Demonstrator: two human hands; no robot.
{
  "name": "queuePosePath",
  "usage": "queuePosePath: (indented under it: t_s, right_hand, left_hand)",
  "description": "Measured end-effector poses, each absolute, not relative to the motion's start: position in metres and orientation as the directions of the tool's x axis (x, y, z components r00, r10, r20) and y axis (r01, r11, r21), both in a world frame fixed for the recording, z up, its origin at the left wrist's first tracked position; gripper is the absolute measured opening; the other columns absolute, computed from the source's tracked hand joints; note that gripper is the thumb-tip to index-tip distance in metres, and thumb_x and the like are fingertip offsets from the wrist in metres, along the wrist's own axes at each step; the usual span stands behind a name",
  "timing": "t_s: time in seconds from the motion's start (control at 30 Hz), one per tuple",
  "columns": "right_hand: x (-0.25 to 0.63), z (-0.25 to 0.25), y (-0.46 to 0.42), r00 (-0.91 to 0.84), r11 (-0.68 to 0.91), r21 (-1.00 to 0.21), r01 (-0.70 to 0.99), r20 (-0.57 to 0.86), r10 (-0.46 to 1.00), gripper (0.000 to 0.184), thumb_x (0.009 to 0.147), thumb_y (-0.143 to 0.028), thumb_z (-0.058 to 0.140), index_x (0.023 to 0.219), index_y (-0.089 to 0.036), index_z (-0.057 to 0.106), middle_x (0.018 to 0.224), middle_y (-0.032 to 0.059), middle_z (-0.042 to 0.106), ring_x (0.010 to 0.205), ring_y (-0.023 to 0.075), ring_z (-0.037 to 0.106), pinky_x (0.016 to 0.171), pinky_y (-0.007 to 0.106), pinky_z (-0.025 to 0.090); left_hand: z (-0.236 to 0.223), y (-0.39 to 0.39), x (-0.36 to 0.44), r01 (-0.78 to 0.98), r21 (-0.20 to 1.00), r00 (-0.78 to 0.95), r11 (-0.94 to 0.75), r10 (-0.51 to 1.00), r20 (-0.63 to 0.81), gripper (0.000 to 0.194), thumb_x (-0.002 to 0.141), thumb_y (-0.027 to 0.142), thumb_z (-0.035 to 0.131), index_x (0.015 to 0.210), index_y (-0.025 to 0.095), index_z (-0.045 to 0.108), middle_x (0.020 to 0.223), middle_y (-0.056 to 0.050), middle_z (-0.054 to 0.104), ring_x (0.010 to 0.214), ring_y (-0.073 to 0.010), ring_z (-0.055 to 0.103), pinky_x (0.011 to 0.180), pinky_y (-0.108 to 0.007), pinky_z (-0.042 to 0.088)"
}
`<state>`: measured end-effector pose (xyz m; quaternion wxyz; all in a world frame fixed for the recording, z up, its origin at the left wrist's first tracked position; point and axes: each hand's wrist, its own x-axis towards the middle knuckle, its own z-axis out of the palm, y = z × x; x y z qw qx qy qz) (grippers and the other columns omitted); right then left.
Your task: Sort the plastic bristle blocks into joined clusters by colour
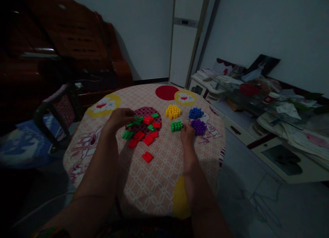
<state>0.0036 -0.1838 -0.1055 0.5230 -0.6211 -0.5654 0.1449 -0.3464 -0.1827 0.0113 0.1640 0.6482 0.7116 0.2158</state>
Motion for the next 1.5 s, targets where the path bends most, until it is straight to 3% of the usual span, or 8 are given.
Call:
queuePosePath:
  t_s: [0.13, 0.27, 0.53, 0.7, 0.87, 0.97, 1.13, 1.5]
  right_hand:
    - [0.004, -0.106, -0.182, 0.325, 0.159, -0.826, 0.541, 0.379, 0.867, 0.038, 0.07, -0.018, 0.051, 0.096, -0.016, 0.079, 0.092, 0.0089, 0.08, 0.085, 0.0257, 0.074, 0.088, 0.039, 0.058]
    - [0.005, -0.106, -0.182, 0.328, 0.159, -0.808, 0.567, 0.398, 0.857, 0.038, 0.07, -0.018, 0.051, 0.095, -0.018, 0.079, 0.092, 0.0078, 0.08, 0.086, 0.0252, 0.074, 0.086, 0.037, 0.058]
    - [0.001, -0.102, -0.188, 0.316, 0.183, -0.8, 0.571, 0.42, 0.85, 0.038, 0.073, -0.018, 0.049, 0.096, -0.018, 0.079, 0.094, 0.0078, 0.08, 0.086, 0.0242, 0.074, 0.086, 0.036, 0.058]
    - [0.0, -0.101, -0.187, 0.321, 0.174, -0.8, 0.574, 0.415, 0.851, 0.037, 0.074, -0.018, 0.048, 0.095, -0.018, 0.079, 0.094, 0.0077, 0.08, 0.087, 0.0237, 0.073, 0.088, 0.035, 0.057]
    - [0.0, -0.1, -0.188, 0.318, 0.158, -0.801, 0.578, 0.399, 0.86, 0.037, 0.074, -0.018, 0.049, 0.096, -0.018, 0.079, 0.095, 0.0081, 0.08, 0.087, 0.024, 0.073, 0.088, 0.036, 0.057]
    - [-0.001, -0.098, -0.188, 0.324, 0.161, -0.802, 0.575, 0.404, 0.855, 0.037, 0.073, -0.017, 0.049, 0.095, -0.019, 0.079, 0.094, 0.007, 0.08, 0.087, 0.0238, 0.073, 0.088, 0.035, 0.057]
    - [-0.001, -0.098, -0.188, 0.321, 0.155, -0.798, 0.582, 0.4, 0.858, 0.037, 0.073, -0.017, 0.049, 0.093, -0.019, 0.079, 0.092, 0.0081, 0.08, 0.085, 0.0253, 0.073, 0.086, 0.036, 0.057]
    - [0.0, -0.098, -0.189, 0.308, 0.155, -0.792, 0.591, 0.4, 0.863, 0.038, 0.072, -0.019, 0.049, 0.095, -0.017, 0.079, 0.093, 0.0094, 0.08, 0.086, 0.0259, 0.073, 0.085, 0.036, 0.057]
  left_hand:
    - [0.005, -0.172, -0.29, 0.753, 0.637, 0.128, -0.163, 0.987, 0.101, 0.024, 0.079, 0.021, 0.07, 0.101, 0.016, 0.079, 0.093, -0.005, 0.08, 0.085, -0.0205, 0.072, 0.08, -0.03, 0.055]
    - [-0.003, -0.155, -0.24, 0.685, 0.652, 0.27, -0.324, 0.945, 0.186, 0.03, 0.078, 0.013, 0.066, 0.104, 0.016, 0.079, 0.104, -0.007, 0.08, 0.092, -0.0199, 0.073, 0.089, -0.03, 0.056]
    - [-0.008, -0.132, -0.198, 0.751, 0.549, 0.324, -0.368, 0.929, 0.178, 0.045, 0.08, 0.006, 0.061, 0.121, 0.018, 0.076, 0.119, -0.01, 0.077, 0.108, -0.022, 0.072, 0.103, -0.032, 0.052]
    - [-0.017, -0.139, -0.203, 0.847, 0.417, 0.326, -0.329, 0.942, 0.079, 0.041, 0.076, 0.003, 0.061, 0.107, 0.019, 0.081, 0.113, -0.011, 0.078, 0.108, -0.0257, 0.071, 0.101, -0.032, 0.051]
    - [-0.017, -0.141, -0.212, 0.897, 0.328, 0.288, -0.295, 0.955, 0.071, 0.031, 0.073, 0.006, 0.065, 0.098, 0.016, 0.081, 0.107, -0.014, 0.077, 0.106, -0.028, 0.071, 0.095, -0.03, 0.052]
    - [-0.015, -0.14, -0.215, 0.887, 0.354, 0.286, -0.295, 0.955, 0.079, 0.032, 0.076, 0.009, 0.065, 0.103, 0.016, 0.079, 0.104, -0.013, 0.077, 0.102, -0.0264, 0.071, 0.093, -0.029, 0.052]
    - [-0.017, -0.135, -0.2, 0.83, 0.437, 0.273, -0.347, 0.935, 0.225, 0.04, 0.083, 0.013, 0.06, 0.121, 0.016, 0.072, 0.115, -0.012, 0.074, 0.102, -0.0228, 0.069, 0.096, -0.031, 0.051]
    - [-0.034, -0.13, -0.16, 0.818, 0.473, 0.261, -0.326, 0.945, 0.199, 0.028, 0.087, 0.016, 0.061, 0.112, 0.015, 0.074, 0.113, -0.012, 0.076, 0.105, -0.0245, 0.069, 0.095, -0.033, 0.051]
